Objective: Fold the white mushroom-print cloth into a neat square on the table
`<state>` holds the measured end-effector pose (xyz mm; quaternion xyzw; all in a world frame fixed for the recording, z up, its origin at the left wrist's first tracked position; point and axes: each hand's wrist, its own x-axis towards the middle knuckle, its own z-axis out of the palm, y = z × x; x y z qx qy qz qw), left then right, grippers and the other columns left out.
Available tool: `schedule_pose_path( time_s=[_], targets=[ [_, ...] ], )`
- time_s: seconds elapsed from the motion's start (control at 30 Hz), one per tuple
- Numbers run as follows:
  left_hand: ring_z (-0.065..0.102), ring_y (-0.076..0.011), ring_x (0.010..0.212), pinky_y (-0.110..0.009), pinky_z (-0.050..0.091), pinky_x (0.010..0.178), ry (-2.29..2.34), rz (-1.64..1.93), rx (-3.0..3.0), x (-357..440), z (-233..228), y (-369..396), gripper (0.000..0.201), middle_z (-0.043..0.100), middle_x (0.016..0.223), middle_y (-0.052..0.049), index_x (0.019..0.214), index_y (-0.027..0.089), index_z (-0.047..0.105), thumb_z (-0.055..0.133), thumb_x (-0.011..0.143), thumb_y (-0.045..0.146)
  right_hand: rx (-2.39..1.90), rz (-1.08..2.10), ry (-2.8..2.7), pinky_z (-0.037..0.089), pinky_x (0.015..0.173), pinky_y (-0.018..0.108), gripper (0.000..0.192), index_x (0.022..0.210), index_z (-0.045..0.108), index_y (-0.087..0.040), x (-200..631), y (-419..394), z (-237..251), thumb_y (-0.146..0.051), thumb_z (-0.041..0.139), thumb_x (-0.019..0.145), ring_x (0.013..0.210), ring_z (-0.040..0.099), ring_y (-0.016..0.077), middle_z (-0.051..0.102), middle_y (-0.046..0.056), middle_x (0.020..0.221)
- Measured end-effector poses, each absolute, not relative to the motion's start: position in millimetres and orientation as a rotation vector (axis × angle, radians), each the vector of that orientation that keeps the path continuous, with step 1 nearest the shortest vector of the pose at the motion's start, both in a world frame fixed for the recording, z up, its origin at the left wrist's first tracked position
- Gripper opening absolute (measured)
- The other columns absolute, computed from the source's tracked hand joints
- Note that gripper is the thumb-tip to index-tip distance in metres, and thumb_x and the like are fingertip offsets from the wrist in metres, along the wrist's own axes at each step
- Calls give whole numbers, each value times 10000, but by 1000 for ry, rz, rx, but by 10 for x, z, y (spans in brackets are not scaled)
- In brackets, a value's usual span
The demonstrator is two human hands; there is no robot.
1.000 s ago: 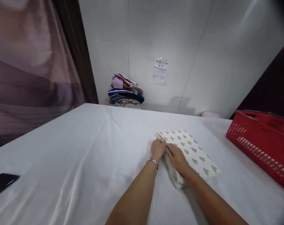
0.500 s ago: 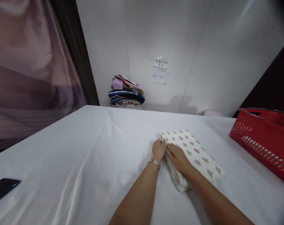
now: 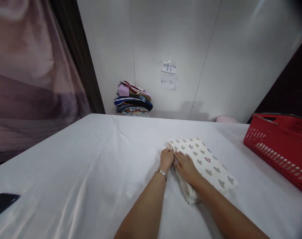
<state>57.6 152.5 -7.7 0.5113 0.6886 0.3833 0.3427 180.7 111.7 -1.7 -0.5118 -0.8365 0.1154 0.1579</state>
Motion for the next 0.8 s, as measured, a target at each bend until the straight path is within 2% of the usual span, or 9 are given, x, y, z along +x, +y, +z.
schedule_pose_path(
  time_s=[0.2,0.37,0.47,0.6,0.8],
  targets=[
    [594,-134,661,-222,389,589,1771,1061,1318,583,-85,1536,315,673,710,-65,658,144,629,434,841,311,-1495,331,-2419,164,1102,499,506,1397,378,-185,1788,1122,-2,-302,341,905,1371,264,232,371,83,1456],
    [583,-134,628,-223,384,562,1740,1099,1313,586,-81,1572,417,659,671,-52,660,141,632,473,829,487,-1488,322,-2434,147,1105,505,512,1405,362,-200,1787,1097,9,-305,348,904,1376,251,233,359,78,1464],
    [575,-127,614,-219,377,555,1745,1107,1314,586,-81,1598,330,658,664,-42,657,140,640,537,799,420,-1473,315,-2448,145,1101,511,527,1412,349,-211,1795,1097,-7,-299,369,893,1373,253,242,351,73,1468],
    [583,-137,647,-225,378,584,1807,1090,1303,572,-85,1641,252,672,696,-60,671,136,658,520,796,307,-1475,327,-2456,127,1108,501,532,1411,354,-192,1800,1114,-28,-309,377,892,1379,235,245,336,82,1475],
    [597,-163,704,-240,383,629,1835,1036,1387,528,-79,1669,267,685,748,-80,714,136,675,521,790,340,-1508,444,-2441,112,1114,507,548,1406,352,-176,1756,1039,146,-307,410,876,1386,216,251,322,96,1481]
  ],
)
